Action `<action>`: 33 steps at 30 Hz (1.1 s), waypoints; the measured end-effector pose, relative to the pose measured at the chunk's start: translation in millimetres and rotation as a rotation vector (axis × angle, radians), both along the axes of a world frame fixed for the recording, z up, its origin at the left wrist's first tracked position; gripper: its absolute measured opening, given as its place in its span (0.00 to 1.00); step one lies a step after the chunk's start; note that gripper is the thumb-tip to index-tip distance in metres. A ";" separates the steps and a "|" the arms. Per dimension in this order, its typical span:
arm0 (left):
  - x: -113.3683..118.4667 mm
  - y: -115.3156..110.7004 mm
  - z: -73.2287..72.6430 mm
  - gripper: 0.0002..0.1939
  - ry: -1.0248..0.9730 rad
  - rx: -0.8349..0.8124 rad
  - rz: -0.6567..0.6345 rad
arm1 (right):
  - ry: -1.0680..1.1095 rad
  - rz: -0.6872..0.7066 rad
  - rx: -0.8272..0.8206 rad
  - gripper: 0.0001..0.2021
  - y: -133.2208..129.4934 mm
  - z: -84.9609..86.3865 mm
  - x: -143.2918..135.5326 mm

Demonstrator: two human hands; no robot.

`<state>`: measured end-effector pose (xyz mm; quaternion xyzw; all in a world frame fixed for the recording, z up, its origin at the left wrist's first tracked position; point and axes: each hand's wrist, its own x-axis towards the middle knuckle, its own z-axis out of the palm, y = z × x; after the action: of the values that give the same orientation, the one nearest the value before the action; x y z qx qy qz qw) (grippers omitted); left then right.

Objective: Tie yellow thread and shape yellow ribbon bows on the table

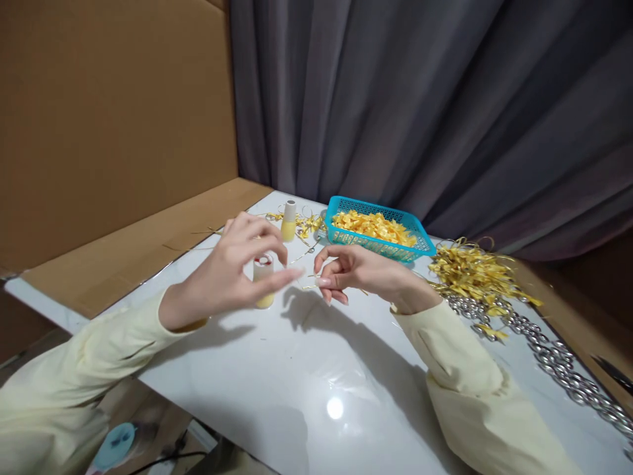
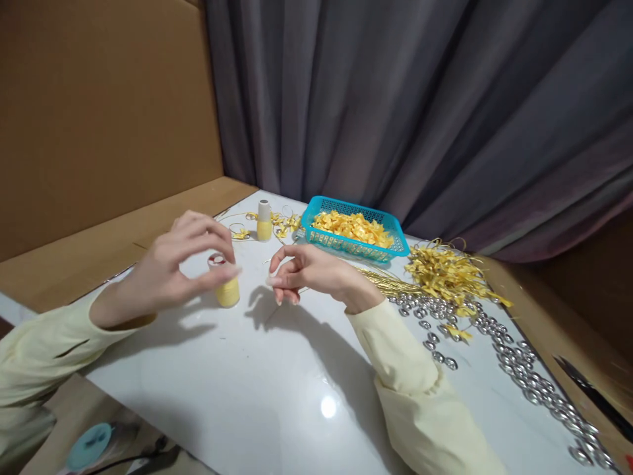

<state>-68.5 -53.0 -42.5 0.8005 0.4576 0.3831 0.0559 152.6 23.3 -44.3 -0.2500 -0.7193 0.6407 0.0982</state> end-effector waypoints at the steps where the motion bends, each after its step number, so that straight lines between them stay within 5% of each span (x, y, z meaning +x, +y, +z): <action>1: 3.1 -3.4 -3.4 0.16 0.080 0.061 -0.021 | 0.034 0.020 -0.037 0.19 -1.7 -0.4 -1.7; 8: 10.3 -7.3 -21.3 0.13 0.294 0.095 -0.121 | 0.112 0.099 -0.144 0.17 -12.8 -0.3 -9.8; 14: 8.7 -5.9 -21.8 0.15 0.281 0.137 -0.187 | 0.154 0.103 -0.164 0.17 -10.5 -3.0 -10.1; 21: 1.7 -0.3 -16.5 0.16 0.276 0.249 -0.099 | 0.132 0.098 -0.062 0.08 -9.2 0.7 -5.1; 29: -13.2 18.4 1.7 0.29 0.311 -0.077 0.051 | 0.010 -0.081 -0.011 0.12 -5.0 -22.7 -15.7; 33: -14.5 36.7 15.0 0.29 0.470 -0.270 -0.079 | -0.027 -0.120 -0.041 0.11 0.6 -43.6 -24.0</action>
<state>-82.9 -16.3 -27.5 0.8700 0.4732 0.1198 0.0694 128.6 23.9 -87.9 -0.3033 -0.6909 0.6449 0.1218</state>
